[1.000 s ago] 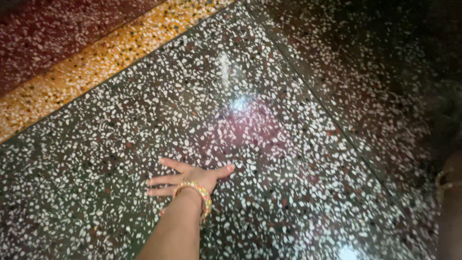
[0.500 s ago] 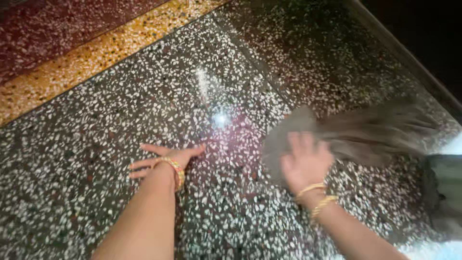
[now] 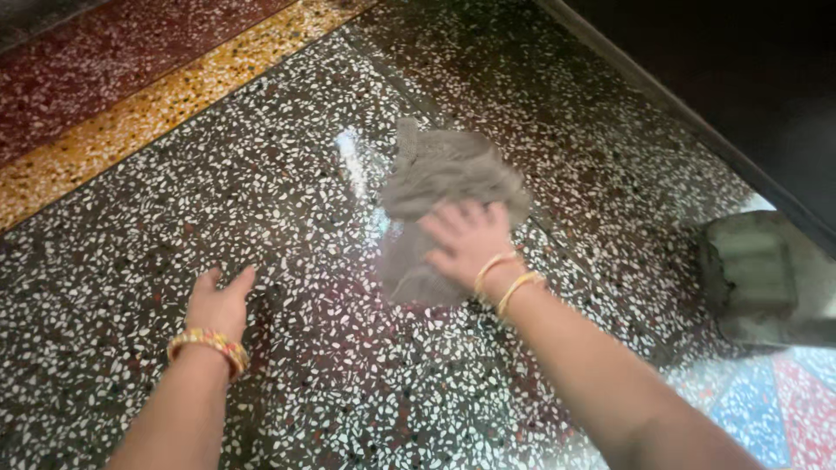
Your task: The person wipes a speckled tiled floor with a cloth, repeatedly dipping the cloth into a red bucket of water and wringing it out. The person cleans around furniture legs and a colorful star-shaped tile pattern.
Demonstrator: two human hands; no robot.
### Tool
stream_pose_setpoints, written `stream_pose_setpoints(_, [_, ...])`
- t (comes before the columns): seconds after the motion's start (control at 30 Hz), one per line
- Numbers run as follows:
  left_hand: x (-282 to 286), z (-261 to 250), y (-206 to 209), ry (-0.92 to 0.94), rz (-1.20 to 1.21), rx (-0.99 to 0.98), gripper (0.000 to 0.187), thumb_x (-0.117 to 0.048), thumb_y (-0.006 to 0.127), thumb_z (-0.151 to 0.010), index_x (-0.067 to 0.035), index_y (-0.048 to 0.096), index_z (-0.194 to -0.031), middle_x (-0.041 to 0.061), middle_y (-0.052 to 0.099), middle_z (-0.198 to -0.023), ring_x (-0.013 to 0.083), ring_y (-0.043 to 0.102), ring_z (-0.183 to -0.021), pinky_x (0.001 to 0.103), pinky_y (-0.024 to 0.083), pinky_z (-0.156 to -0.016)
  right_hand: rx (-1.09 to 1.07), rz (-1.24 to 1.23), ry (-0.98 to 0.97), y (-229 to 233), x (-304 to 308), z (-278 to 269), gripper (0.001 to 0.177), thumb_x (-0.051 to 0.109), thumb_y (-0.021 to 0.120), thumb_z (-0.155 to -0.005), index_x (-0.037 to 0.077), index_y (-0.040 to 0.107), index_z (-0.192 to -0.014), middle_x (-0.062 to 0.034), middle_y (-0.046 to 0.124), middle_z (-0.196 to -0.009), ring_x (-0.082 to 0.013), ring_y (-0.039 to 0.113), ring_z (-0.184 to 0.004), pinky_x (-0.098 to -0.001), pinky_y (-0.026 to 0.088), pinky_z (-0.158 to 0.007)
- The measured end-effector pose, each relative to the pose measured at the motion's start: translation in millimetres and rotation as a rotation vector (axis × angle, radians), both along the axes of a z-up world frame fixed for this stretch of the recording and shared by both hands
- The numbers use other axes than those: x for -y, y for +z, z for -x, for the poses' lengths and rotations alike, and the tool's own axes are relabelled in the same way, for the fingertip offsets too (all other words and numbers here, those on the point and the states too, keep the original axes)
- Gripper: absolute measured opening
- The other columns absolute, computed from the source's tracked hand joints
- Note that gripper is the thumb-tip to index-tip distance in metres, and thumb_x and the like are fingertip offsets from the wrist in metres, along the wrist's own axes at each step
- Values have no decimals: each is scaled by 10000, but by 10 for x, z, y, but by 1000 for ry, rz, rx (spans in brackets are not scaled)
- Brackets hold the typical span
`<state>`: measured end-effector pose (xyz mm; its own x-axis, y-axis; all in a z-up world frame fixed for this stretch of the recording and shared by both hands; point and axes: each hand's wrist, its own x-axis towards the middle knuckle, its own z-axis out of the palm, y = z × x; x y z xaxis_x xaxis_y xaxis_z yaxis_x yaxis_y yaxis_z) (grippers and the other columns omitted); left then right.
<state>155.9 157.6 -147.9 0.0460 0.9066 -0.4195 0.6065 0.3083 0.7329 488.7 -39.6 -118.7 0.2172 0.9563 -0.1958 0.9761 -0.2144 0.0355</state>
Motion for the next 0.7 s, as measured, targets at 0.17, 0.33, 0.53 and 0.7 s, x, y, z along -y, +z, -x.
stream_pose_setpoints(0.17, [328,160,-267,-8,-185,-106,631,-316,741,-875,14,585,-1390,244,664,-1312,375,635,-1208,450,476,-1045,-136,205,-719,168,640,-897,747,688,378,-942,354,233,-1594,-32,214,-1669,-397,234,-1486,-632,218,-1168])
stream_pose_setpoints(0.33, [573,91,-34,-154,-220,-276,583,-297,718,-890,14,617,-1373,246,571,-1437,411,576,-1281,486,453,-1067,-121,190,-1041,105,1568,-1177,835,684,422,-953,148,357,-1589,-217,360,-1623,-459,441,-1422,-535,394,-1152])
stream_pose_setpoints(0.53, [727,-127,314,-770,262,-1083,1075,-651,717,-874,-80,175,-1607,182,127,-1648,354,184,-1515,526,274,-1177,-177,301,-1174,-250,1942,-925,751,605,397,-987,118,382,-1558,-348,533,-1412,-526,517,-1316,-560,410,-1116])
stream_pose_setpoints(0.7, [535,80,297,-584,196,-724,914,-550,736,-850,-85,382,-1553,170,327,-1624,349,346,-1478,455,327,-1198,-391,296,-926,-426,1538,-77,696,625,374,-1010,48,553,-1357,-332,646,-1307,-482,599,-1256,-529,462,-1091])
